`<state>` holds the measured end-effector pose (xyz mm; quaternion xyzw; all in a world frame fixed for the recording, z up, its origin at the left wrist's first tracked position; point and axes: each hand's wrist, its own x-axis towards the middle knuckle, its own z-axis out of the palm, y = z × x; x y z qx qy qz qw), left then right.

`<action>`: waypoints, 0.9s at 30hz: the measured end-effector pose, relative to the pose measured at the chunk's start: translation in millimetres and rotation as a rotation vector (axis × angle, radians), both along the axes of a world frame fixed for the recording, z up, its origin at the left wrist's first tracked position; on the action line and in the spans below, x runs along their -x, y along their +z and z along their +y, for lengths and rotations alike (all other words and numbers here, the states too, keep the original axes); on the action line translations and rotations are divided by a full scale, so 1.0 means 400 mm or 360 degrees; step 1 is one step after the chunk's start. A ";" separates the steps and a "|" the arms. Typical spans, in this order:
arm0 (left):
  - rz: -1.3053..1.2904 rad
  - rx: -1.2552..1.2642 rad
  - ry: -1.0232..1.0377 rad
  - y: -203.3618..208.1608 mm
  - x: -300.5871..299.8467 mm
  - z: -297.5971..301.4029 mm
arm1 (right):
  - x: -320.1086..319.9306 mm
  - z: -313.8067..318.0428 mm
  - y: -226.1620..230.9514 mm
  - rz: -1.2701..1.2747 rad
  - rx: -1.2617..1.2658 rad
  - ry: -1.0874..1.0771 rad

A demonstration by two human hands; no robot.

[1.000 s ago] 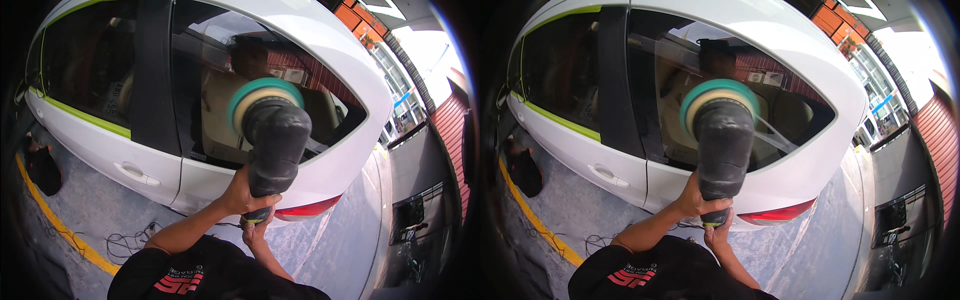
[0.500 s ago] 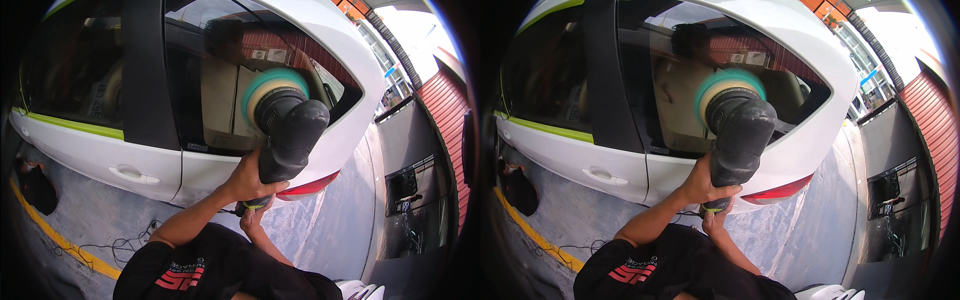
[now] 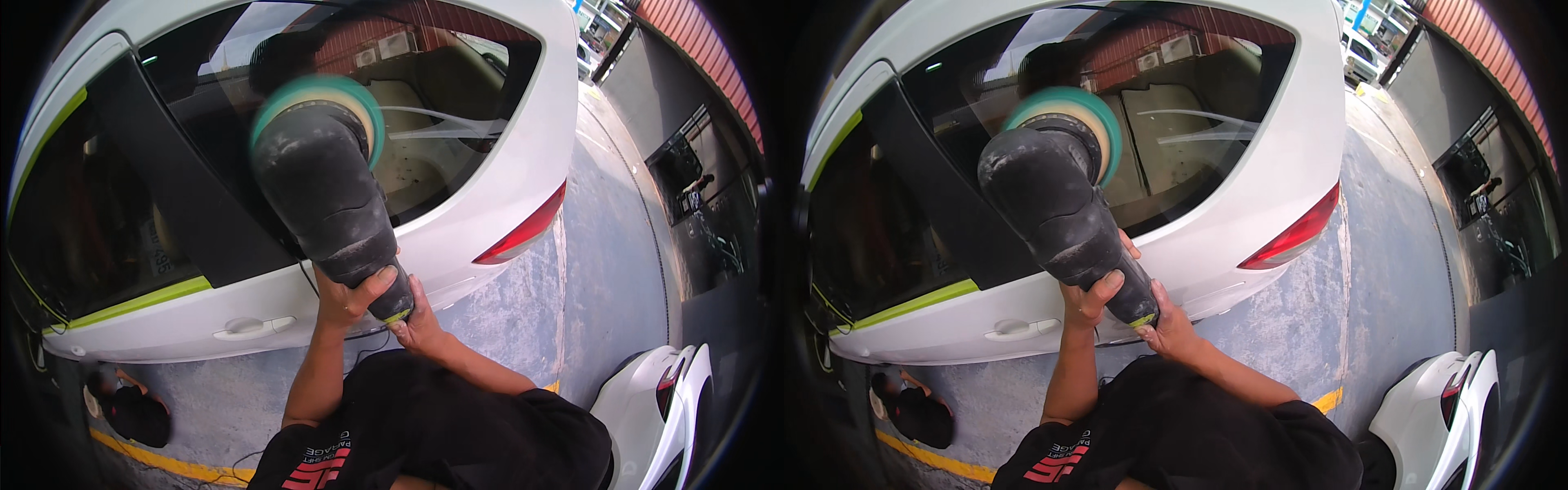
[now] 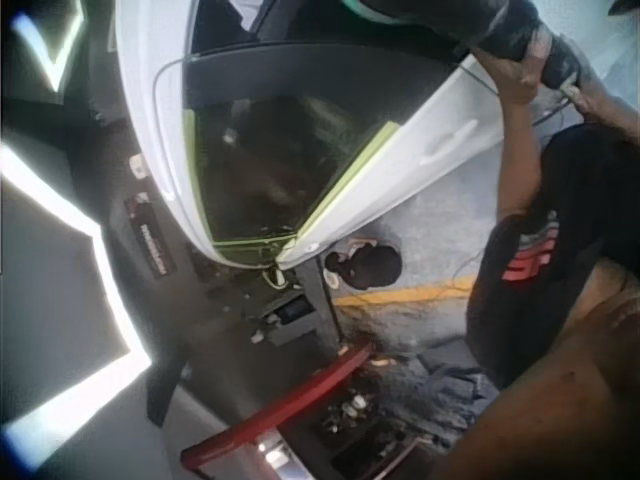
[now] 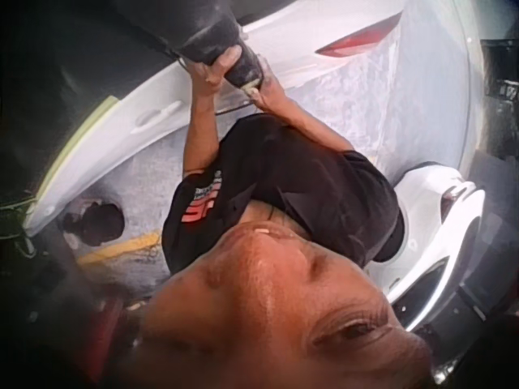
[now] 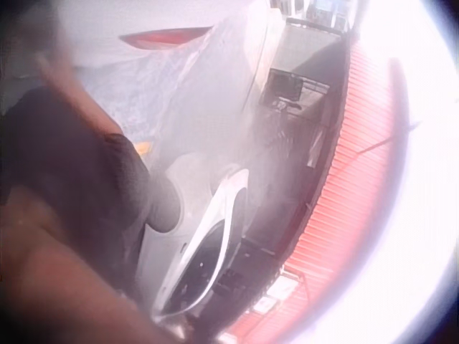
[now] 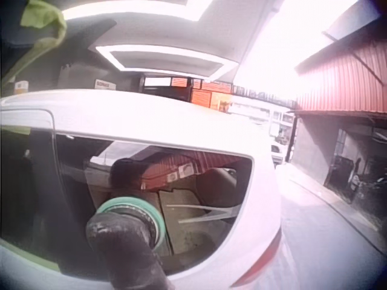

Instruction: The person uses a rotary polisher with a green pad to buff the rear quarter panel and C-pillar of a white car. The person moves the tool in overlapping passes along the painted surface, maintaining contact with the bodywork throughout the clip.

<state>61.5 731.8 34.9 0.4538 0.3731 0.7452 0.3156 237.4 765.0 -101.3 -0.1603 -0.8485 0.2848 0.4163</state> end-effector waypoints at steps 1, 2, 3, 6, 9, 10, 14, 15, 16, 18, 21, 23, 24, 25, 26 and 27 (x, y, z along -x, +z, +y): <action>0.0000 0.0030 0.0032 -0.003 0.001 -0.003 | 0.003 -0.003 0.011 -0.0016 0.0012 0.0025; 0.0001 0.0005 0.0025 -0.002 0.004 -0.006 | 0.005 -0.006 0.016 -0.0030 0.0043 0.0044; 0.0000 -0.0020 0.0015 0.000 0.007 -0.006 | 0.006 -0.013 0.021 -0.0045 0.0080 0.0059; -0.0083 -0.0036 -0.0071 -0.005 0.007 -0.011 | 0.010 -0.018 0.021 -0.0043 0.0180 0.0078; -0.0042 -0.0013 -0.0074 -0.017 -0.026 0.003 | -0.001 -0.016 -0.013 0.0043 0.0170 0.0045; 0.0020 0.0036 -0.0102 -0.029 -0.038 0.008 | -0.010 -0.016 -0.031 0.0071 0.0180 0.0037; 0.0148 0.0204 -0.0150 -0.076 -0.089 0.044 | -0.053 -0.015 -0.104 0.0186 0.0299 -0.0022; 0.0174 0.0232 -0.0110 -0.086 -0.107 0.056 | -0.068 -0.014 -0.129 0.0166 0.0311 -0.0041; 0.0202 0.0257 -0.0073 -0.092 -0.124 0.071 | -0.081 -0.007 -0.132 0.0193 0.0288 -0.0068; 0.0331 0.0304 -0.0110 -0.088 -0.151 0.103 | -0.105 0.016 -0.134 0.0244 0.0247 -0.0112; 0.0565 0.0309 -0.0093 -0.064 -0.194 0.156 | -0.147 0.068 -0.114 0.0330 0.0308 -0.0009; 0.0404 0.0344 -0.0097 -0.022 -0.241 0.186 | -0.176 0.110 -0.100 0.0333 0.0274 0.0009; 0.0322 0.0359 -0.0096 -0.007 -0.263 0.200 | -0.189 0.134 -0.094 0.0319 0.0228 0.0003; 0.0296 0.0356 -0.0069 0.001 -0.278 0.216 | -0.200 0.158 -0.084 0.0309 0.0174 -0.0001; 0.0270 0.0352 -0.0041 0.009 -0.292 0.231 | -0.216 0.179 -0.071 0.0273 0.0215 0.0042; 0.0244 0.0349 -0.0013 0.017 -0.305 0.246 | -0.235 0.199 -0.057 0.0236 0.0257 0.0086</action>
